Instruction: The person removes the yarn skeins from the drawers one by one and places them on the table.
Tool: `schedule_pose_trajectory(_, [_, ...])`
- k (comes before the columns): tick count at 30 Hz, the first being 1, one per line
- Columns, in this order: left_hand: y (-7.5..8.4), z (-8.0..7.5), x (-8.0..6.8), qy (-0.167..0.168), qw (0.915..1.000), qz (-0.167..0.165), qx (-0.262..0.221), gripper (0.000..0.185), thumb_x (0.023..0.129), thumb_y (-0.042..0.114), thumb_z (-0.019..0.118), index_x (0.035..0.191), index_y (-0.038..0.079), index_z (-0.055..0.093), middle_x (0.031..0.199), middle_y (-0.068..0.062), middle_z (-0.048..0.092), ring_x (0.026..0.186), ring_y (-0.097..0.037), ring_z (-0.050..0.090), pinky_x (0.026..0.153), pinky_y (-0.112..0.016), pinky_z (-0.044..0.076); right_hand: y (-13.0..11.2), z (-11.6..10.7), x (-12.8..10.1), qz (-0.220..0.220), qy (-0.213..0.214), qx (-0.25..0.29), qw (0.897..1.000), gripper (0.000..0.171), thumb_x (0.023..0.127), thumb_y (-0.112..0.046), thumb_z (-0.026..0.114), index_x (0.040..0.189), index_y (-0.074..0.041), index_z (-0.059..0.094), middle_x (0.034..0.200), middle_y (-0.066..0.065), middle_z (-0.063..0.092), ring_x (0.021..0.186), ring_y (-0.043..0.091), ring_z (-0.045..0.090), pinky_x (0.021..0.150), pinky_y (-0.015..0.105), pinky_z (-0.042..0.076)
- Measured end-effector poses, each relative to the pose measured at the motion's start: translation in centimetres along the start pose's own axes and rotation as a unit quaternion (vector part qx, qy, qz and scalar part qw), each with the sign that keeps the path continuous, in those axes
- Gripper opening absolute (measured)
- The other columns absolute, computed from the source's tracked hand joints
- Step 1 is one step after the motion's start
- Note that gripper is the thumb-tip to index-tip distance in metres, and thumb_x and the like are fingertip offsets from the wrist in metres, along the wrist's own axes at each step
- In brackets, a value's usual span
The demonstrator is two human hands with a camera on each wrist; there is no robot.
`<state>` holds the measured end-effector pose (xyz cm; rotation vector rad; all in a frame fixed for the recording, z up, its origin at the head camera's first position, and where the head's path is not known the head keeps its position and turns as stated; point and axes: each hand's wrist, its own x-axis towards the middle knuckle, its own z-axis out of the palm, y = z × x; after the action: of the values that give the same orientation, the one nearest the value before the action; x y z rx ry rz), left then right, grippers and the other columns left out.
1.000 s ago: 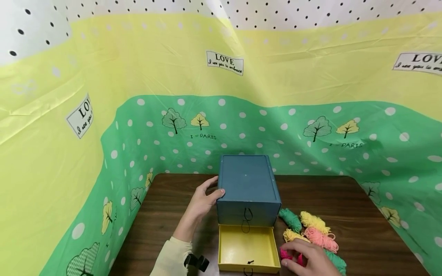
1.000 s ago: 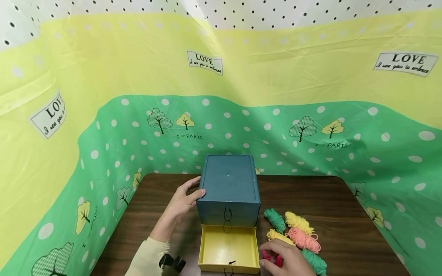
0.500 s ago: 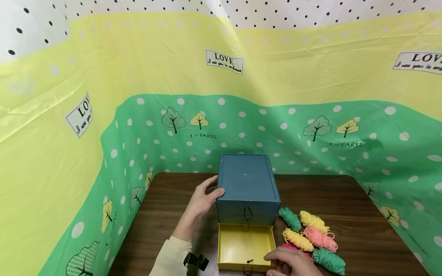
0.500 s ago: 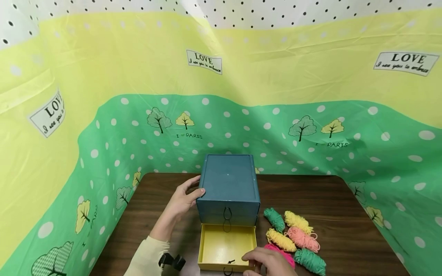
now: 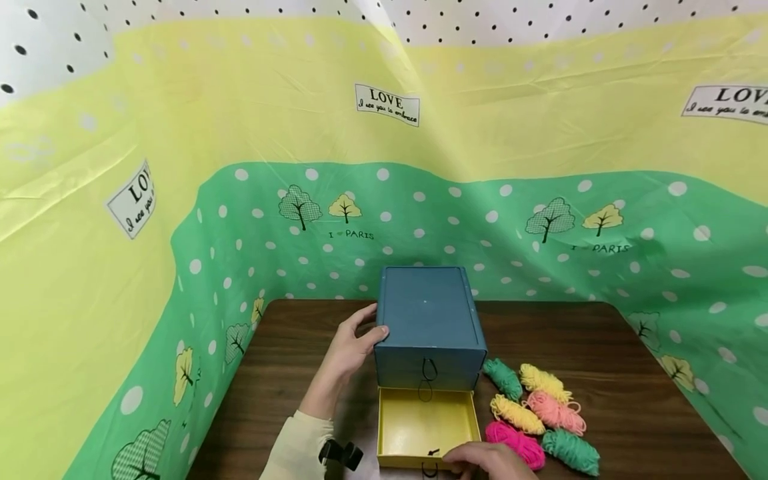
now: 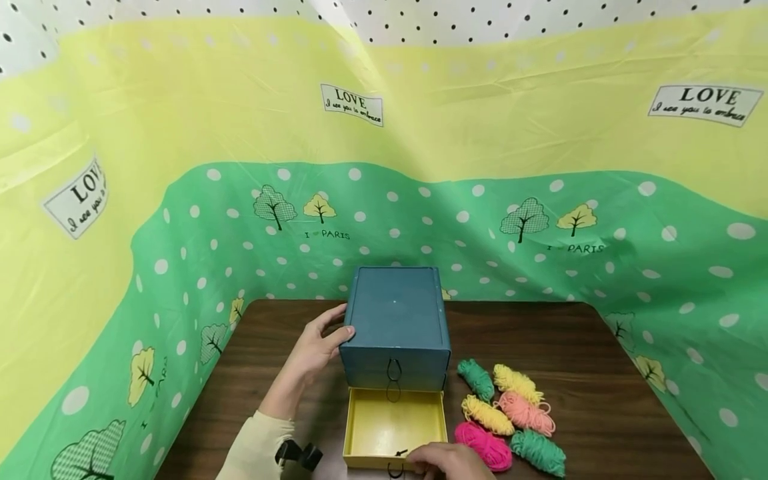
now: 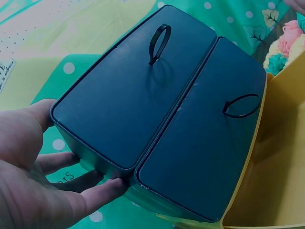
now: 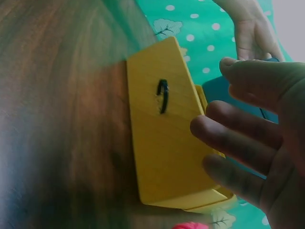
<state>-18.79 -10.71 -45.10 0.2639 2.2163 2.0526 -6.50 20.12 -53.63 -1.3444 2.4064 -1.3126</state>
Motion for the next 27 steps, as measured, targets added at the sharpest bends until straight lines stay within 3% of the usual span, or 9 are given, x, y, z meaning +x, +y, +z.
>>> schedule_pose_trajectory(6, [0.1,-0.1,0.1,-0.001,0.9998,-0.006,-0.019,0.060,0.098,0.024,0.070,0.154,0.018,0.048,0.148,-0.015,0.051,0.113,-0.024,0.065,0.093,-0.039,0.055,0.2,0.7,0.3,0.022,-0.028,-0.011,0.999,0.037,0.095,-0.022,0.073,0.124,0.000,0.068,0.106,0.012,0.076,0.086,0.001,0.070,0.068,0.019,0.055])
schedule_pose_trajectory(10, [-0.1,-0.1,0.2,-0.001,0.9997,-0.005,-0.022,0.060,0.098,0.024,0.070,0.154,0.017,0.048,0.147,-0.015,0.051,0.113,-0.024,0.065,0.093,-0.040,0.055,1.0,1.3,0.3,0.045,-0.050,0.006,0.998,0.037,0.097,-0.023,0.071,0.127,-0.004,0.067,0.107,0.005,0.077,0.089,-0.001,0.069,0.068,0.022,0.055])
schedule_pose_trajectory(15, [-0.1,0.0,0.1,0.001,0.9999,-0.006,-0.009,0.060,0.098,0.025,0.071,0.154,0.017,0.049,0.147,-0.014,0.051,0.113,-0.024,0.064,0.097,-0.043,0.054,3.6,2.9,-0.4,0.060,-0.077,0.021,0.995,0.035,0.100,-0.028,0.068,0.133,-0.018,0.066,0.111,-0.009,0.075,0.094,-0.001,0.069,0.068,0.020,0.054])
schedule_pose_trajectory(22, [-0.1,-0.1,0.0,0.001,1.0000,-0.005,-0.006,0.061,0.098,0.026,0.070,0.154,0.017,0.048,0.148,-0.014,0.051,0.114,-0.024,0.064,0.096,-0.044,0.054,5.4,3.9,-0.5,0.049,-0.098,-0.050,0.993,0.033,0.101,-0.034,0.064,0.133,-0.025,0.066,0.119,-0.010,0.074,0.099,0.001,0.070,0.069,0.020,0.054])
schedule_pose_trajectory(27, [-0.2,-0.1,0.2,0.001,1.0000,-0.003,-0.005,0.060,0.098,0.026,0.070,0.154,0.018,0.048,0.148,-0.014,0.051,0.115,-0.024,0.063,0.098,-0.045,0.053,8.7,6.2,-1.4,0.056,-0.094,-0.041,0.993,0.031,0.102,-0.036,0.062,0.132,-0.032,0.066,0.122,-0.012,0.072,0.103,0.001,0.069,0.072,0.019,0.054])
